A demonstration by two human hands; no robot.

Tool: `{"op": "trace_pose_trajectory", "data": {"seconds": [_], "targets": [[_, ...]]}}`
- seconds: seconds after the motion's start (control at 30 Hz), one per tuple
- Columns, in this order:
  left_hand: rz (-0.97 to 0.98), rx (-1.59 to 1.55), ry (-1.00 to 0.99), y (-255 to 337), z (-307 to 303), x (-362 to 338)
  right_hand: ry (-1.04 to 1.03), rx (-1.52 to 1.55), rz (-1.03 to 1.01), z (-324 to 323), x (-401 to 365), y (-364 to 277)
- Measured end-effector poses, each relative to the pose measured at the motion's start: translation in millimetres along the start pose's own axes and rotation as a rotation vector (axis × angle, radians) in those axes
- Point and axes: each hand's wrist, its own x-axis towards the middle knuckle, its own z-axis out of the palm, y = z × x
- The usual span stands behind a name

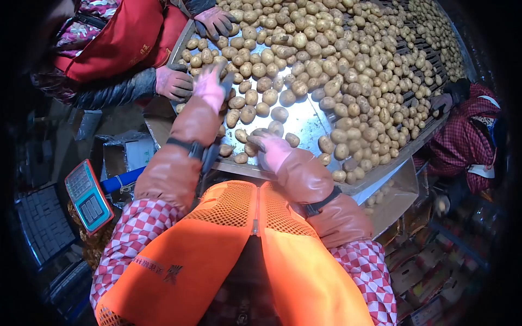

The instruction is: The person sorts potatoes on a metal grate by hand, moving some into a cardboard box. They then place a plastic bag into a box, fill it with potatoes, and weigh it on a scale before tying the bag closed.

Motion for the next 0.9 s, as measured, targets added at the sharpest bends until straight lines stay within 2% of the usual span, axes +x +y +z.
{"op": "trace_pose_trajectory", "data": {"seconds": [0.07, 0.1, 0.17, 0.2, 0.23, 0.3, 0.37, 0.4, 0.43, 0.47, 0.5, 0.53, 0.57, 0.6, 0.67, 0.7, 0.77, 0.8, 0.83, 0.9], "targets": [[-0.156, 0.293, -0.024, 28, 22, 16, 0.117, 0.124, -0.002, 9, -1, 16], [-0.151, 0.273, -0.214, 49, 8, 9, 0.114, 0.119, 0.003, 11, -1, 24], [0.063, 0.445, -0.479, 62, -16, -8, 0.201, 0.401, 0.075, 6, -1, 23], [0.171, 0.363, -0.44, 44, -8, -28, 0.194, 0.313, 0.108, -11, -1, 20], [0.284, 0.286, -0.391, 18, 0, -45, 0.297, 0.458, 0.081, -14, 3, 26], [0.233, 0.1, -0.333, -9, -8, -73, 0.303, 0.507, 0.396, -52, 11, 10], [0.08, 0.228, -0.359, -4, -23, -86, 0.454, 0.344, 0.474, -73, 29, 39], [0.07, 0.23, -0.359, 1, -21, -96, 0.526, 0.265, 0.52, -84, 38, 54], [0.029, 0.269, -0.287, 10, -15, -104, 0.65, -0.338, 0.325, -78, 44, 72], [-0.007, 0.307, -0.211, 20, -13, -109, 0.357, -0.431, 0.435, -74, 53, 69], [0.193, 0.473, -0.357, 27, -16, -116, 0.062, -0.519, 0.539, -64, 64, 64], [0.302, 0.358, -0.397, 26, -19, -119, 0.224, -0.486, 0.644, -32, 62, 46], [0.406, 0.24, -0.431, 22, -22, -119, 0.145, -0.693, 0.589, -7, 63, 57], [0.398, 0.242, -0.422, 11, -21, -115, 0.105, -0.631, 0.509, -4, 60, 45], [0.198, 0.253, -0.252, -12, -20, -112, -0.008, -0.494, 0.365, -13, 46, 21], [0.198, 0.252, -0.252, -17, -24, -115, -0.074, -0.424, 0.293, -20, 41, 17], [0.022, 0.252, -0.18, -11, -40, -120, 0.053, -0.349, 0.056, -12, 28, 21], [-0.037, 0.313, -0.152, -9, -39, -120, -0.076, -0.335, 0.064, -7, 19, 21], [-0.023, 0.314, -0.16, -6, -36, -115, -0.202, -0.321, 0.076, -17, 16, 3], [0.092, 0.386, 0.051, 2, -28, -90, -0.211, -0.04, 0.023, -13, 7, 9]]}}
